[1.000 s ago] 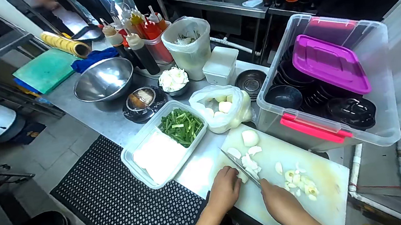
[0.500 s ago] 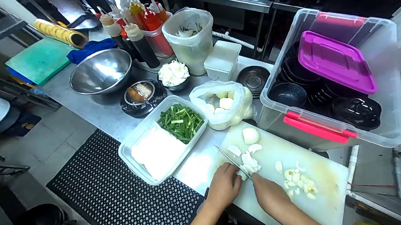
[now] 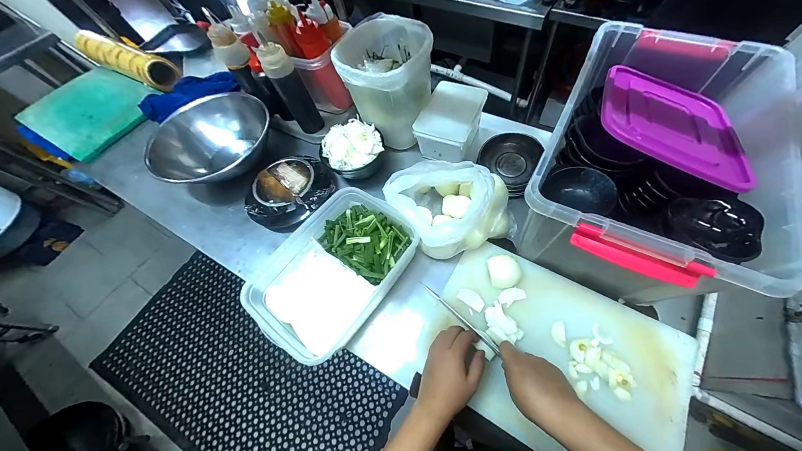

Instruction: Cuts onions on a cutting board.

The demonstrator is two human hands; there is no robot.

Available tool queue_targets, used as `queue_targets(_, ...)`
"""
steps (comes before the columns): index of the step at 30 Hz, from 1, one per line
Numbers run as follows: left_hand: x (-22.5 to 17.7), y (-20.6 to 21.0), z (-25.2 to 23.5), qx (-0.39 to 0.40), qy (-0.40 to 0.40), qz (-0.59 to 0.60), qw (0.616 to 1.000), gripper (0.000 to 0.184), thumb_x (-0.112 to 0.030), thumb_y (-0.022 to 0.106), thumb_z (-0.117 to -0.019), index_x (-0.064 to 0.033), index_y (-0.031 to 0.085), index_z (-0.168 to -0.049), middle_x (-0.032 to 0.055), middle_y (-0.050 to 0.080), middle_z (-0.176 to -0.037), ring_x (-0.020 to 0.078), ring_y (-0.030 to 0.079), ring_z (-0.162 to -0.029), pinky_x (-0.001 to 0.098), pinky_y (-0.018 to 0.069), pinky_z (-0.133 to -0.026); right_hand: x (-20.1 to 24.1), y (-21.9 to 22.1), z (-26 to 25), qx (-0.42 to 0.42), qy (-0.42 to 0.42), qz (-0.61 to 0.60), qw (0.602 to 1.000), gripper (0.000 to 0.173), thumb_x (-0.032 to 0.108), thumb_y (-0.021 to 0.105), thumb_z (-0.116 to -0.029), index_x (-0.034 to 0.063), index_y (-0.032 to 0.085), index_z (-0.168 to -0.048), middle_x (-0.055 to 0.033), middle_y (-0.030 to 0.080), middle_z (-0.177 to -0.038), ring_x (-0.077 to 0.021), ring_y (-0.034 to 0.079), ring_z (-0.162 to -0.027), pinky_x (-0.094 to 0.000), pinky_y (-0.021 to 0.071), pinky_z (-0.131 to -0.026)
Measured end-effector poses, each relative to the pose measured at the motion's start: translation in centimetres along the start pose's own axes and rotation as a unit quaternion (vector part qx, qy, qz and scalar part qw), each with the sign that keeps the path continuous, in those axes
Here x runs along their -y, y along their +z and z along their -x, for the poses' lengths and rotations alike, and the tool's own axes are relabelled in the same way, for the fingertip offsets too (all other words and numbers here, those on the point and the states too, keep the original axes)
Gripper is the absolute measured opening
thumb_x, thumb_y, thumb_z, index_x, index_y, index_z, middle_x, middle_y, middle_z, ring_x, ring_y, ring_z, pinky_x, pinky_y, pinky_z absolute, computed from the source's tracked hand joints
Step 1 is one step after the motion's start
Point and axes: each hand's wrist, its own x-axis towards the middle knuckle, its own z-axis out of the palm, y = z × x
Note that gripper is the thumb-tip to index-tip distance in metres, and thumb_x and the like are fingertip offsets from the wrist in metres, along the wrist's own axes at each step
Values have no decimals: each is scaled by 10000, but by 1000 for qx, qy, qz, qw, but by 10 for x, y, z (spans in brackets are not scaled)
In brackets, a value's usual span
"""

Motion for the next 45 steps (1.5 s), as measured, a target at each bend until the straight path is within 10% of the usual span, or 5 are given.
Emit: queue_targets(45,15,27,7,-149,57,-17,987,311,-406,556,-1019,-168,738,-1105,25,725,-1167,169,673,-1118,372,547,-997,4,2,-3,6,1,23,1000,303,260,391,-1097,108,483,-1343,-167,710,-1032,-362,732,-962,-535,594,-800)
